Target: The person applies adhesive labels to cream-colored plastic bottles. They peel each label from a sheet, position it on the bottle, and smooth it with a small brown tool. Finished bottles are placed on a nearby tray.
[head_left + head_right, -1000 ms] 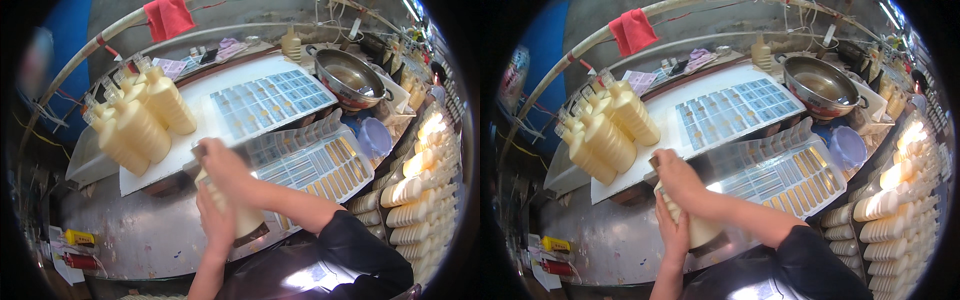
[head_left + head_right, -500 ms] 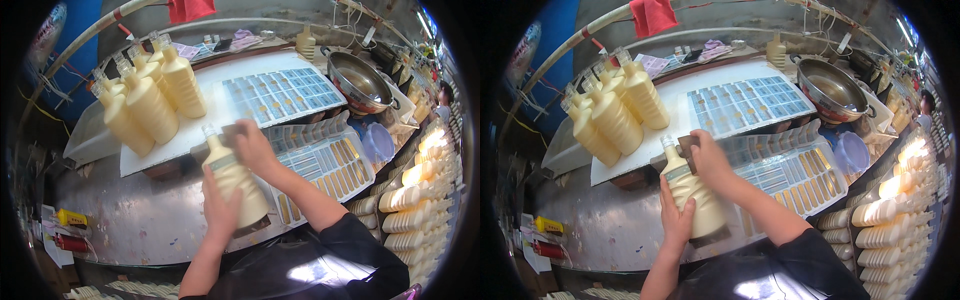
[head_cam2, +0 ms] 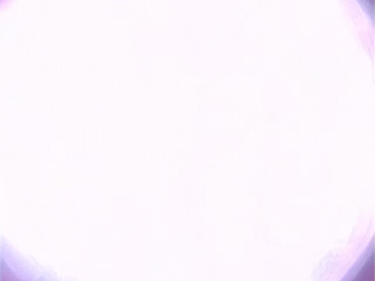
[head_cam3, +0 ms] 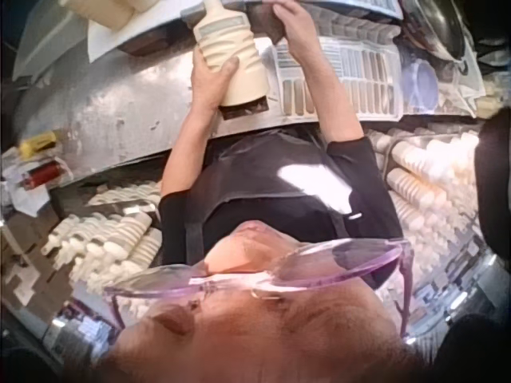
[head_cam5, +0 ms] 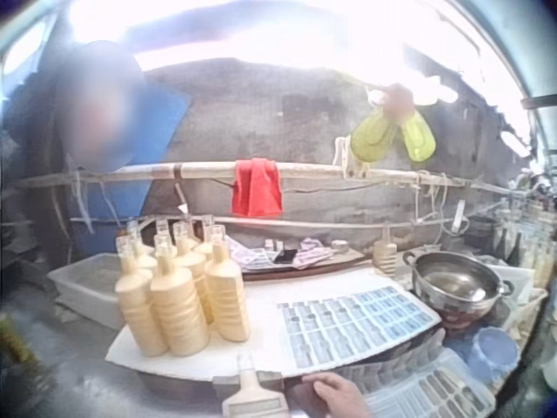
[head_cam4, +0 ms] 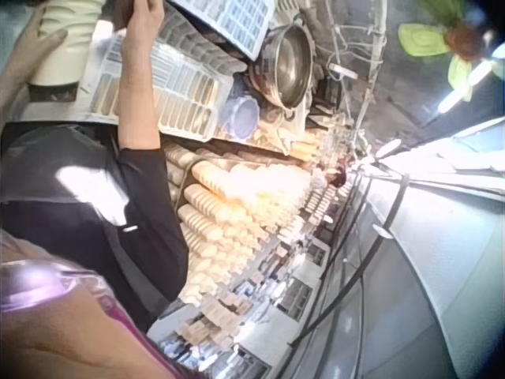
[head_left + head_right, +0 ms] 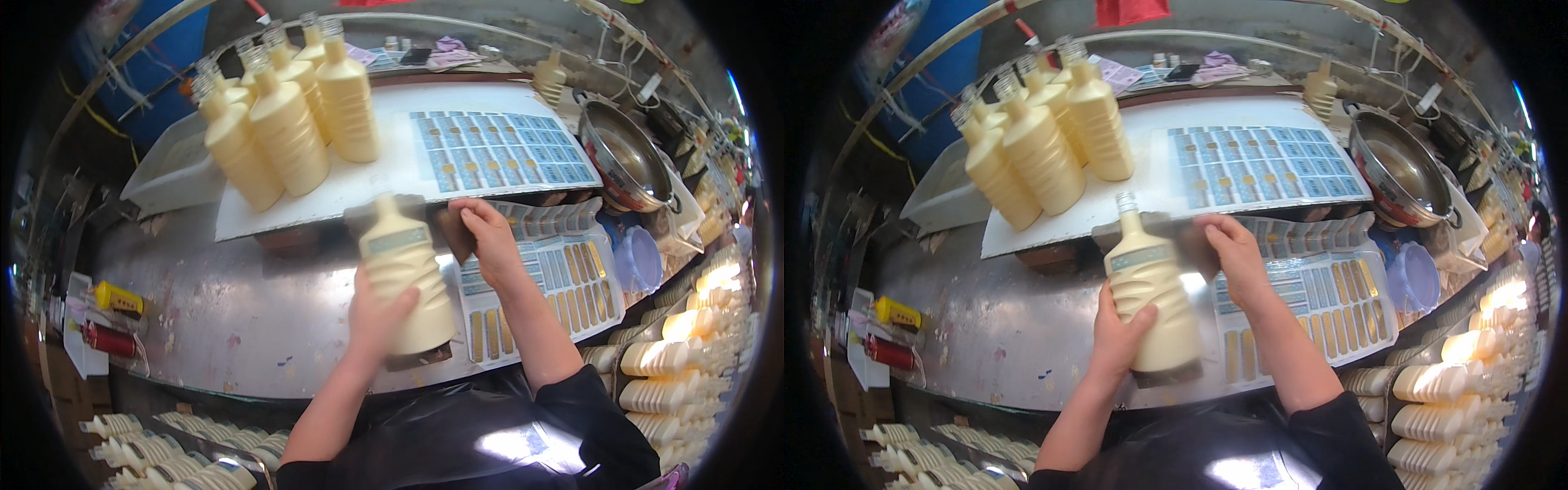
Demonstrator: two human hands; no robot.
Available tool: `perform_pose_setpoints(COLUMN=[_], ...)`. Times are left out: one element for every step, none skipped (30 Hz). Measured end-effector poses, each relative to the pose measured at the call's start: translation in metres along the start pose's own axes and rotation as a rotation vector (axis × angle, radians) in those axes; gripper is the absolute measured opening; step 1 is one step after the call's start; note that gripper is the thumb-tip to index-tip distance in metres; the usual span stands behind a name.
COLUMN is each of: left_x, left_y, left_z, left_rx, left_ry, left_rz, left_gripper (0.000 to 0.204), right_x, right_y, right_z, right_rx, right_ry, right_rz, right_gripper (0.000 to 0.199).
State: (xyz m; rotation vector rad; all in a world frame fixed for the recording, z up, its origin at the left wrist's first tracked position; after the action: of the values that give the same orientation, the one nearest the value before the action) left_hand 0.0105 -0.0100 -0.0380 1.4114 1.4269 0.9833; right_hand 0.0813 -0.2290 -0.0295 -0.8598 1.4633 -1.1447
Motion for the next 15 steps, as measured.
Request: perform_pose_setpoints(left_x=[-0.001, -0.001, -0.006, -0.007, -0.008, -0.008, -0.008, -0.008, -0.008, -0.008, -0.009, -0.009, -0.008, -0.008, -0.007], left_y=[0.002, 0.01, 0.026, 0.034, 0.035, 0.036, 0.037, 0.037, 0.037, 0.037, 0.036, 0.04, 0.038, 0.036, 0.034], left_z=[-0.001, -0.005, -0.012, -0.016, -0.016, -0.017, -0.017, -0.017, -0.017, -0.017, -0.017, -0.019, -0.019, -0.019, -0.018], left_rx=[0.002, -0.003, -0.006, -0.008, -0.022, -0.036, -0.05, -0.049, -0.055, -0.061, -0.067, -0.155, -0.164, -0.173, -0.181], left_ry=[0.038, 0.075, 0.095, 0.122, 0.134, 0.151, 0.166, 0.153, 0.165, 0.176, 0.186, 0.222, 0.218, 0.211, 0.204], left_rz=[0.069, 0.17, 0.266, 0.361, 0.391, 0.423, 0.454, 0.421, 0.44, 0.459, 0.477, 0.462, 0.457, 0.452, 0.453], left_gripper=[0.084, 0.086, 0.089, 0.091, 0.093, 0.096, 0.098, 0.1, 0.1, 0.1, 0.1, 0.083, 0.084, 0.085, 0.086], right_x=[0.002, 0.004, 0.006, -0.001, -0.008, -0.013, -0.017, -0.017, -0.013, -0.012, -0.011, -0.012, -0.011, -0.012, -0.014], right_y=[0.011, 0.023, 0.03, 0.034, 0.036, 0.037, 0.038, 0.039, 0.04, 0.04, 0.041, 0.04, 0.039, 0.036, 0.032], right_z=[-0.003, -0.008, -0.016, -0.022, -0.027, -0.029, -0.031, -0.03, -0.028, -0.027, -0.027, -0.029, -0.031, -0.031, -0.033], right_rx=[-0.117, -0.235, -0.348, -0.312, -0.35, -0.347, -0.343, -0.335, -0.325, -0.315, -0.32, -0.325, -0.33, -0.311, -0.288], right_ry=[-0.077, -0.155, -0.216, -0.105, -0.171, -0.188, -0.203, -0.236, -0.267, -0.297, -0.299, -0.3, -0.299, -0.298, -0.3], right_rz=[0.004, 0.008, 0.002, -0.015, -0.053, -0.053, -0.053, -0.076, -0.097, -0.117, -0.148, -0.175, -0.201, -0.21, -0.223], right_gripper=[0.024, 0.025, 0.026, 0.028, 0.031, 0.032, 0.035, 0.036, 0.037, 0.038, 0.038, 0.037, 0.037, 0.037, 0.035])
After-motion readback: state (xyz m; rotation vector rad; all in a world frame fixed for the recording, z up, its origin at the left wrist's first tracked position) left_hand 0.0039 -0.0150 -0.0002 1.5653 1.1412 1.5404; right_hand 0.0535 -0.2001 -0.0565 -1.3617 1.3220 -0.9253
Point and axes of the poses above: each hand's wrist, its own z-axis towards the middle knuckle, its own x-axis out of the back of the hand, y = z × x, the point moved 8 cm from there along z, towards the middle knuckle, and after that the axes turned 8 degrees about x, right-handed, at the moved point
